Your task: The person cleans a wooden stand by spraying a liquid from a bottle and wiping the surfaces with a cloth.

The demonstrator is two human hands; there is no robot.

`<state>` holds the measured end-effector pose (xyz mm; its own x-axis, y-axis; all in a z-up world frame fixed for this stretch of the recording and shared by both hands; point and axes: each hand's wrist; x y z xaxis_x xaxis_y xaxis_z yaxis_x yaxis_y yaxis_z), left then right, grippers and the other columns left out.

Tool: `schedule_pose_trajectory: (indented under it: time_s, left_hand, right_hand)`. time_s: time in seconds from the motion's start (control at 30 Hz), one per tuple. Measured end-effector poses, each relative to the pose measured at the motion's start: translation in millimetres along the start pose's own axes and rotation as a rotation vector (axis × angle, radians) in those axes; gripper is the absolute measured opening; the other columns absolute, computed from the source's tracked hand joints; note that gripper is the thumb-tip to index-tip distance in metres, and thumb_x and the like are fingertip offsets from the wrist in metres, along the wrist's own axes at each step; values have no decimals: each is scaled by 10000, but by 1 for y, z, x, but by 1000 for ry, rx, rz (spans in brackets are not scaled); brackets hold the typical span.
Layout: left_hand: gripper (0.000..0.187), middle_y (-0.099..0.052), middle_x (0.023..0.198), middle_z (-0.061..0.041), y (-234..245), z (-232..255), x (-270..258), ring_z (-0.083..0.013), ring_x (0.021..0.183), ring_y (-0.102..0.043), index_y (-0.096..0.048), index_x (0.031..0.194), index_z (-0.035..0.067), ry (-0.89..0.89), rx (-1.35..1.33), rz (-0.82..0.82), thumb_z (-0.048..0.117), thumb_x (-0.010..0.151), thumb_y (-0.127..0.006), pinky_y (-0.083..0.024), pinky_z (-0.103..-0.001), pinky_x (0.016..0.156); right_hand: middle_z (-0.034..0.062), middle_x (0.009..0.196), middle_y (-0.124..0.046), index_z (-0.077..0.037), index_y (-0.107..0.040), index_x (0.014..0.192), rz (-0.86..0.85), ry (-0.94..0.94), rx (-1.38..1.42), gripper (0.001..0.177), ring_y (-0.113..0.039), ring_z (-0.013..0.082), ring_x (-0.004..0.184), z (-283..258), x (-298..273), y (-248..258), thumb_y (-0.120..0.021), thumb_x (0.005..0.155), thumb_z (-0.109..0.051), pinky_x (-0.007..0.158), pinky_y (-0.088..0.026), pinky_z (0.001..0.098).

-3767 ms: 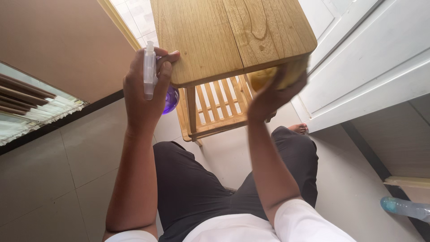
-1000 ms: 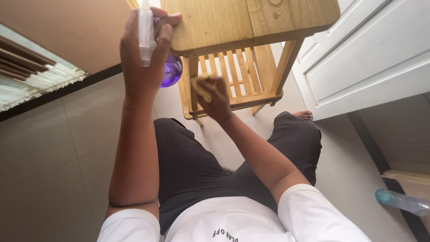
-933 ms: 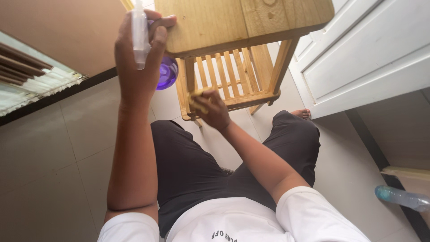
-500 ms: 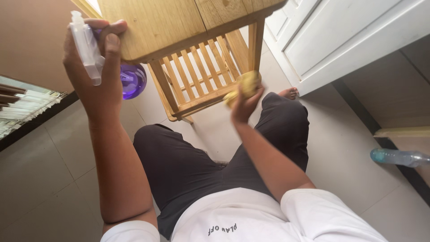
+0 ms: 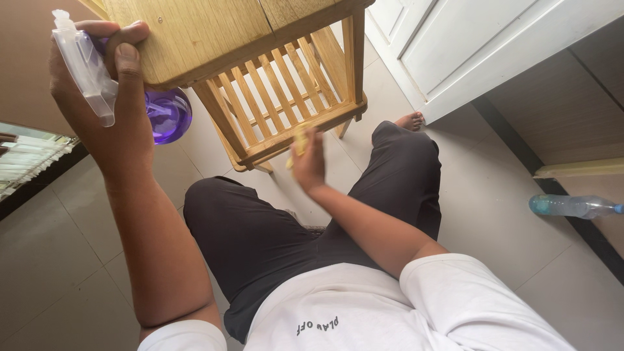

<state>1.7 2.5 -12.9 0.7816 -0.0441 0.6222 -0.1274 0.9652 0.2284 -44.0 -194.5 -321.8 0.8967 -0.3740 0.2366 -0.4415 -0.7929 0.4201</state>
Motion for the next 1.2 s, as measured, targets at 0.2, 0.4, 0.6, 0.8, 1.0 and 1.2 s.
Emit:
schedule_pose_trajectory:
  time_s: [0.2, 0.4, 0.6, 0.8, 1.0, 1.2]
  left_hand:
    - [125, -743, 1166, -173, -2, -3, 5, -201, 1189, -760, -565, 1216, -5, -63, 66, 6, -5, 1091, -577, -619, -331, 1080]
    - [145, -755, 1214, -151, 0, -7, 2, -189, 1183, -752, -551, 1231, -13, 18, -91, 10, 39, 1102, -589, -604, -315, 969]
    - [372, -619, 1291, -127, 0, -45, -17, -185, 1192, -633, -454, 1441, 1, -64, 149, 127, 134, 1178, -681, -529, -354, 1040]
    - [518, -498, 1449, -119, 3, -64, -32, -178, 1342, -541, -348, 1574, 47, -30, 118, 133, 141, 1168, -655, -501, -376, 1178]
    - [480, -515, 1418, -117, 7, -57, -30, -182, 1311, -547, -357, 1564, 50, -21, 163, 99, 163, 1236, -688, -491, -381, 1141]
    - [580, -450, 1534, -110, 7, -66, -41, -182, 1407, -501, -319, 1611, 64, 15, 150, 146, 145, 1132, -636, -443, -361, 1191]
  right_hand:
    - [177, 1134, -649, -89, -545, 1239, -335, 108, 118, 460, -697, 361, 991, -30, -20, -11, -719, 848, -256, 854, -567, 452]
    - [165, 1292, -585, -53, -414, 1398, 474, -93, 164, 557, -678, 307, 1147, 40, 73, 50, -573, 1029, -439, 975, -611, 411]
    - [209, 1373, -508, -23, -345, 1409, 441, -85, 16, 440, -600, 345, 1261, 70, 83, 61, -546, 1098, -261, 1043, -534, 445]
    - [193, 1266, -505, -41, -441, 1403, 16, 252, -186, 403, -527, 380, 1207, 11, 7, -19, -579, 1058, -198, 1035, -476, 485]
    - [122, 1073, -625, -85, -580, 1178, -427, 241, 26, 279, -657, 293, 966, -39, 1, -32, -670, 968, -243, 835, -552, 405]
    - [109, 1064, -619, -87, -565, 1186, 216, 133, -229, 262, -673, 250, 957, 7, 67, 53, -639, 1010, -266, 793, -583, 412]
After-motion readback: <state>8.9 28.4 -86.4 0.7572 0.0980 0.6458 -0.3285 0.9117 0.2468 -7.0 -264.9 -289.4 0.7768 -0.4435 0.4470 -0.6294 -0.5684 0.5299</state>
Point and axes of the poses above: each hand's wrist, its own x-axis towards the middle knuckle, its own y-axis out of the back of the hand, z = x × y
